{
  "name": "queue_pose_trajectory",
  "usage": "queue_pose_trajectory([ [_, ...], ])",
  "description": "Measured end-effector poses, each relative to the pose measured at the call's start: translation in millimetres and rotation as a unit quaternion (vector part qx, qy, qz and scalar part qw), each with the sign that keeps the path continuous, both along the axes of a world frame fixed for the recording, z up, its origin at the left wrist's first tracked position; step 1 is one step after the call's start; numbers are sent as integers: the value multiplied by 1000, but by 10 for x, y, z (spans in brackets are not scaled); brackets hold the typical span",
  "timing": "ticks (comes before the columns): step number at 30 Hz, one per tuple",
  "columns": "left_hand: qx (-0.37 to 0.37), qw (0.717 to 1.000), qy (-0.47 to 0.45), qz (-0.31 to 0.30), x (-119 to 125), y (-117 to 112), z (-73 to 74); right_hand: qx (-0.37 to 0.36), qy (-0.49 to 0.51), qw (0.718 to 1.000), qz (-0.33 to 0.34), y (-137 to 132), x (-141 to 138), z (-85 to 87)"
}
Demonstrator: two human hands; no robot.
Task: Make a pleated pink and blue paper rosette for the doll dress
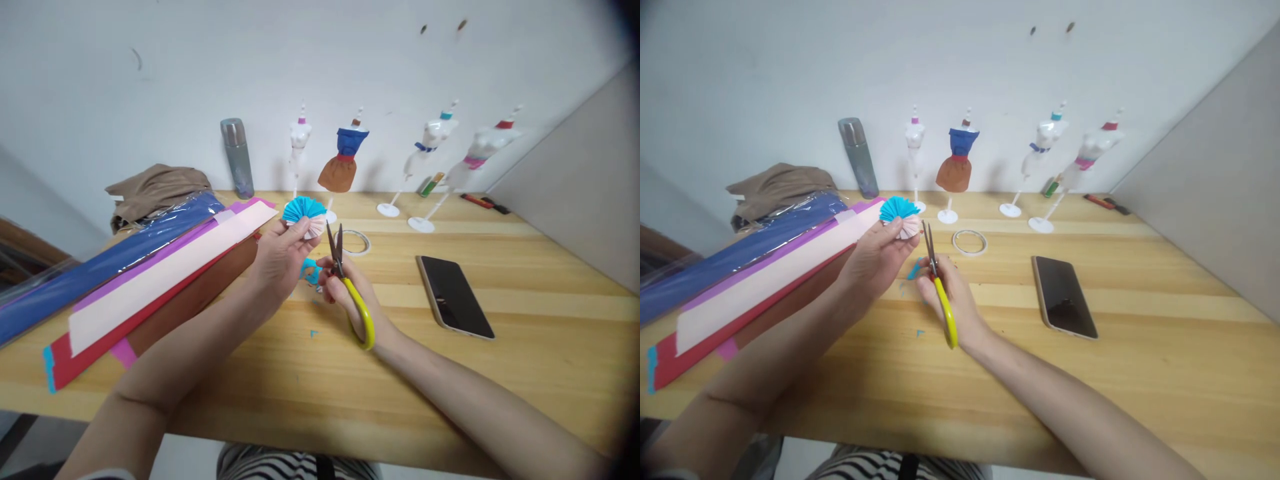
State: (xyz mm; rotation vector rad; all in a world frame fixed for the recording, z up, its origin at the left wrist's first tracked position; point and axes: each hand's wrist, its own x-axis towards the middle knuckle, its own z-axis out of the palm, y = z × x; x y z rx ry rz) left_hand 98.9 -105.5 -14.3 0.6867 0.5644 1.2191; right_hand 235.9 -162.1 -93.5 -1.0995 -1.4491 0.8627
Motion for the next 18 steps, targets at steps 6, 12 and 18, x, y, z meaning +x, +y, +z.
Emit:
queue_pose_trajectory([
  [6,59,998,21,-15,-21,24,-14,-18,58,998,-27,26,16,144],
  [12,147,968,185,-84,-78,112,-60,13,104,991,-83,194,330,436],
  [18,278,897,343,-30,-65,79,-113,59,80,994,-33,200,432,584],
])
